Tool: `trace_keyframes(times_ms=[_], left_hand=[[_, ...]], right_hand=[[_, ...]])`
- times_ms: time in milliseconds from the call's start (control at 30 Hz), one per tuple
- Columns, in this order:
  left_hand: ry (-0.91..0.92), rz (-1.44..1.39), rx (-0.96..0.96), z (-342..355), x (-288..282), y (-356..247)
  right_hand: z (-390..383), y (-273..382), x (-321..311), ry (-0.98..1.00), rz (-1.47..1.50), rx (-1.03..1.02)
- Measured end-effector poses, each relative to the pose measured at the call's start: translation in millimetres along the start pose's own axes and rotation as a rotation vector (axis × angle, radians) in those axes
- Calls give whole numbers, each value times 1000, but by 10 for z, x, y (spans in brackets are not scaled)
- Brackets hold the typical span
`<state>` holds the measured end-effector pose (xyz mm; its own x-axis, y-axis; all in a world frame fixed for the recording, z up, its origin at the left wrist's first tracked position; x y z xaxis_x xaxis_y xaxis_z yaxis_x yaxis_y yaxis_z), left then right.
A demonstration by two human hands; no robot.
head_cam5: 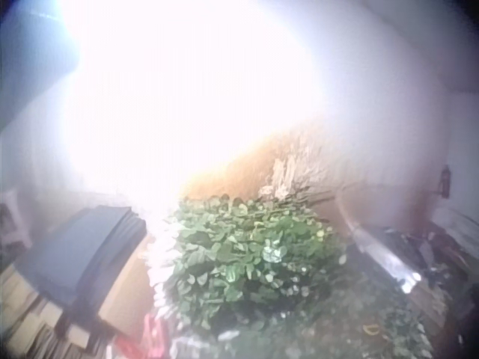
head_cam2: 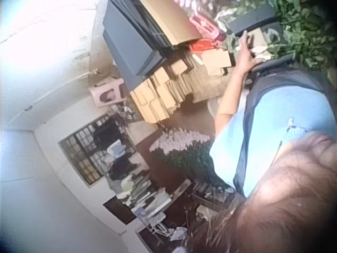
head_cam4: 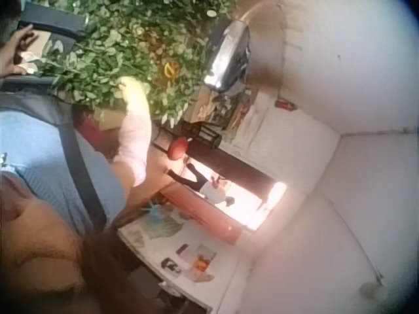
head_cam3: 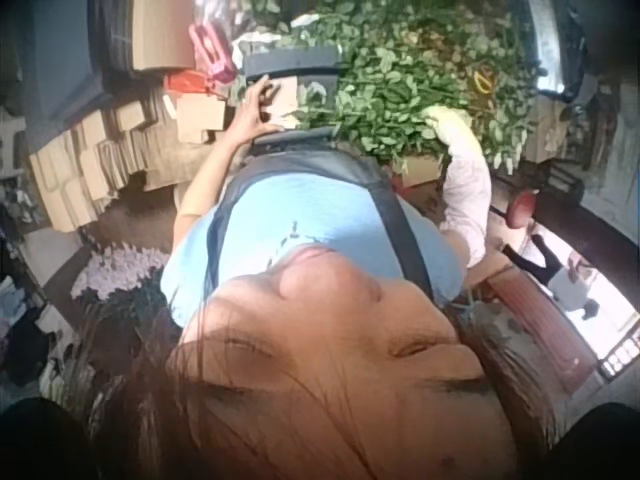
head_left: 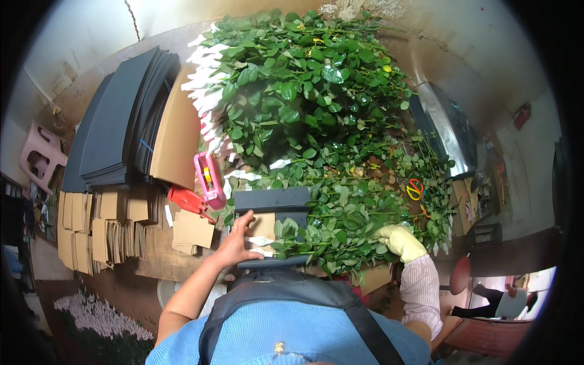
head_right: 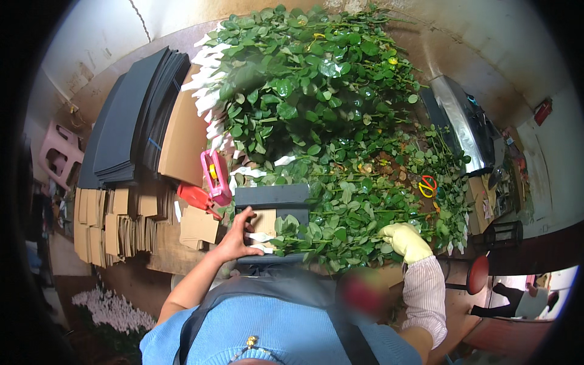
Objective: The person arranges white flowers and green leaves into a black rectangular container. They use scissors to trim the stems and adjust the placement of the flowers and foliage within the container.
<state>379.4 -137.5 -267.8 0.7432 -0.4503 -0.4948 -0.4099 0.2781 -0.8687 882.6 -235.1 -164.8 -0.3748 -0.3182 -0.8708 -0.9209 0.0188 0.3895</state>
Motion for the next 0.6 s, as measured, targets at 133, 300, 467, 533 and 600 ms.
trace_keyframes(times_ms=[133,300,467,533,600], left_hand=[[164,130,203,15,-43,-38],[195,82,163,95,-52,-154],[92,218,248,102,23,-61],[124,151,212,164,92,-69],[112,131,155,96,102,-23]], right_hand=[[104,28,-165,13,-437,-145],[1035,1073,-1004,-468,-713,-244],[2824,1836,-1089,-775,-674,-365],[3661,1504,-1022,-1124,-828,-141],[4019,1685,-1092,-1152,-885,-65]])
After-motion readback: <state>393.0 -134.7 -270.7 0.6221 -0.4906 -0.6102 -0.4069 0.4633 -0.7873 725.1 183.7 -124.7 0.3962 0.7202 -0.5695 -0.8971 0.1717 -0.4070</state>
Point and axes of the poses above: each hand's wrist, its own z-axis towards the middle knuckle, its own x-axis out of the palm, y = z × x, the point moved 1 cm from there along z, towards the middle knuckle, and after that the axes turned 5 degrees about -y, right-handed, at the moved point
